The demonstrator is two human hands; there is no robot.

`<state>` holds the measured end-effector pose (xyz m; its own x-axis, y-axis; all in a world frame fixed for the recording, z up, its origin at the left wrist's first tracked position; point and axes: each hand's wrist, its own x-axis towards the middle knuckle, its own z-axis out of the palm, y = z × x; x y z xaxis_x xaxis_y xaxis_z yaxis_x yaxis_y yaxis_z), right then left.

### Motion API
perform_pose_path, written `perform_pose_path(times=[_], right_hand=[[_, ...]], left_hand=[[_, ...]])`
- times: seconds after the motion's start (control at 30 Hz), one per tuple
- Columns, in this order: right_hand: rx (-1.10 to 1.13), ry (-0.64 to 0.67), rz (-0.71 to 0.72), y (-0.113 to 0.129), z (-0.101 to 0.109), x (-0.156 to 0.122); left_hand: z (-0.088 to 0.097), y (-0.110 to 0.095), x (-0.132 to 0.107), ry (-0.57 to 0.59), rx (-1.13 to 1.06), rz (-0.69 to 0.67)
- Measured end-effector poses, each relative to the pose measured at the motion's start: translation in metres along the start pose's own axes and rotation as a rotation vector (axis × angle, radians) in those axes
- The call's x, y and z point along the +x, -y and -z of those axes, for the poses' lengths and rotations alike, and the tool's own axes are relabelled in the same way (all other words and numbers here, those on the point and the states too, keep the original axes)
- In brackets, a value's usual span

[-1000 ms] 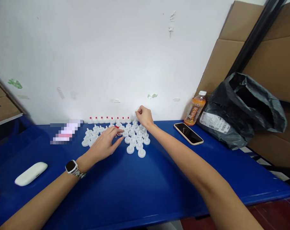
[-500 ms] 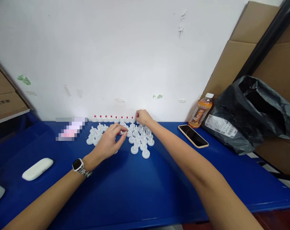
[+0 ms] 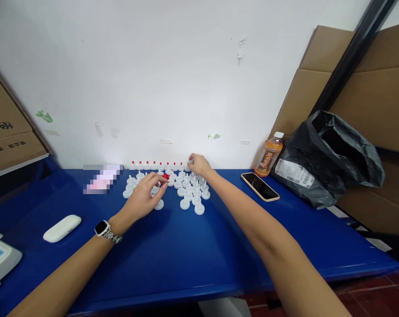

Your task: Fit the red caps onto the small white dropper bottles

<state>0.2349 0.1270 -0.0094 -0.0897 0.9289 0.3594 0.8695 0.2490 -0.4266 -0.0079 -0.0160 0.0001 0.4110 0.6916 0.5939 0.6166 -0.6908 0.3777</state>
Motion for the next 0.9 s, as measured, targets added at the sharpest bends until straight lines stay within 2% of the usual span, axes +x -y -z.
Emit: perform_pose_path(times=[0.2, 0.37, 0.6, 0.7, 0.8, 0.9], right_hand=[[0.078, -0.004, -0.087, -0.009, 0.005, -0.017], [0.181, -0.061, -0.080, -0.001, 0.013, -0.022], [0.437, -0.173, 0.111, 0.031, 0.024, -0.045], [0.330, -0.198, -0.013, 0.023, 0.029, -0.044], [0.179, -0.138, -0.192, 0.001, 0.029, -0.035], [0.127, -0.084, -0.242, -0.018, 0.022, -0.025]], left_hand=[[0.000, -0.002, 0.001, 0.002, -0.023, 0.020], [0.001, -0.003, 0.000, -0.001, -0.035, 0.011], [0.006, 0.006, -0.001, -0.059, -0.049, 0.046], [0.007, 0.009, -0.003, -0.057, -0.044, 0.068], [0.006, 0.009, -0.005, -0.042, -0.055, 0.086], [0.004, 0.007, -0.005, -0.020, -0.076, 0.084]])
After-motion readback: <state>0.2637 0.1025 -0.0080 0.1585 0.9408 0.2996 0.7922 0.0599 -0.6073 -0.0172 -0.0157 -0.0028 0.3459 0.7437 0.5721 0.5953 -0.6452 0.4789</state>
